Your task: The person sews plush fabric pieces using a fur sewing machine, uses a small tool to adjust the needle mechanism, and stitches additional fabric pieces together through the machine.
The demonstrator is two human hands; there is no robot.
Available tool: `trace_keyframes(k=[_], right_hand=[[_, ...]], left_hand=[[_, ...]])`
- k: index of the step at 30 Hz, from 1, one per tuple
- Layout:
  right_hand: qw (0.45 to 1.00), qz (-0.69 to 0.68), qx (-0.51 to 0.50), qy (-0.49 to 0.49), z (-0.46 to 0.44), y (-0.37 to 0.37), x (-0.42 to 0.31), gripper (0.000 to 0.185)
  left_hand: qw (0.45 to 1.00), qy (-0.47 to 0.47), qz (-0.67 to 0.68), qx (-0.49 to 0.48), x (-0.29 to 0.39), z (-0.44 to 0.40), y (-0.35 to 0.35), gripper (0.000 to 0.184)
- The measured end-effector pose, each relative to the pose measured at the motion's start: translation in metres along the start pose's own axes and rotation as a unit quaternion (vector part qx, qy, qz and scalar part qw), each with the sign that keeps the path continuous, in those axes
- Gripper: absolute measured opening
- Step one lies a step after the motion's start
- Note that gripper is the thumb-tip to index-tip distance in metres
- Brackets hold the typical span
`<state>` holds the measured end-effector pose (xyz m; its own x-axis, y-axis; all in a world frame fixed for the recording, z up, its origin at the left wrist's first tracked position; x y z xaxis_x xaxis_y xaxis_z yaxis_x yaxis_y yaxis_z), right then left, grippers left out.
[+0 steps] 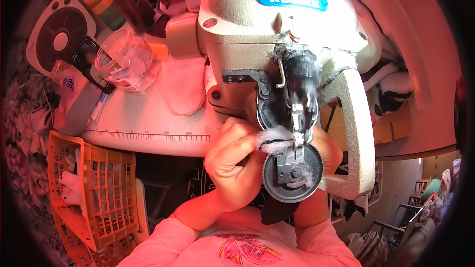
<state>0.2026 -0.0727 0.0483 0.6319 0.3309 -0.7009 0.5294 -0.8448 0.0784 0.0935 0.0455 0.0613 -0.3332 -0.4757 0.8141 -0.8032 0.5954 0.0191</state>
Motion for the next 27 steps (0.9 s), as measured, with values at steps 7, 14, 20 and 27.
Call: trace_keyframes(k=[7,14,20,27], right_hand=[[0.969,-0.045,0.083,-0.229,0.019,0.012,0.029,0.011],[0.994,-0.089,0.010,-0.061,0.003,0.001,0.011,0.014],[0.906,-0.176,-0.049,-0.383,0.033,0.004,0.084,0.019],[0.807,-0.519,-0.076,-0.270,0.033,-0.064,0.036,0.043]], left_hand=[[1.000,-0.014,0.000,-0.004,0.004,-0.002,-0.006,0.025],[1.000,0.017,0.018,0.007,0.000,0.000,-0.006,0.028],[1.000,-0.001,0.013,0.015,0.000,-0.002,-0.004,0.017],[0.990,-0.046,-0.126,-0.034,0.025,-0.013,0.006,0.019]])
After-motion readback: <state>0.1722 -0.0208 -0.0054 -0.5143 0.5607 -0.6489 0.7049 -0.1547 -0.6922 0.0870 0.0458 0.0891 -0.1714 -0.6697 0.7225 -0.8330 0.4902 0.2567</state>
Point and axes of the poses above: each hand's wrist, its own z-axis away from the middle knuckle, its own y-axis out of the back of the hand, x = y × z, the point moved 10 cm from there along -z, towards the middle knuckle, and after that the axes turned 2 degrees about x, right-handed, at the moved point
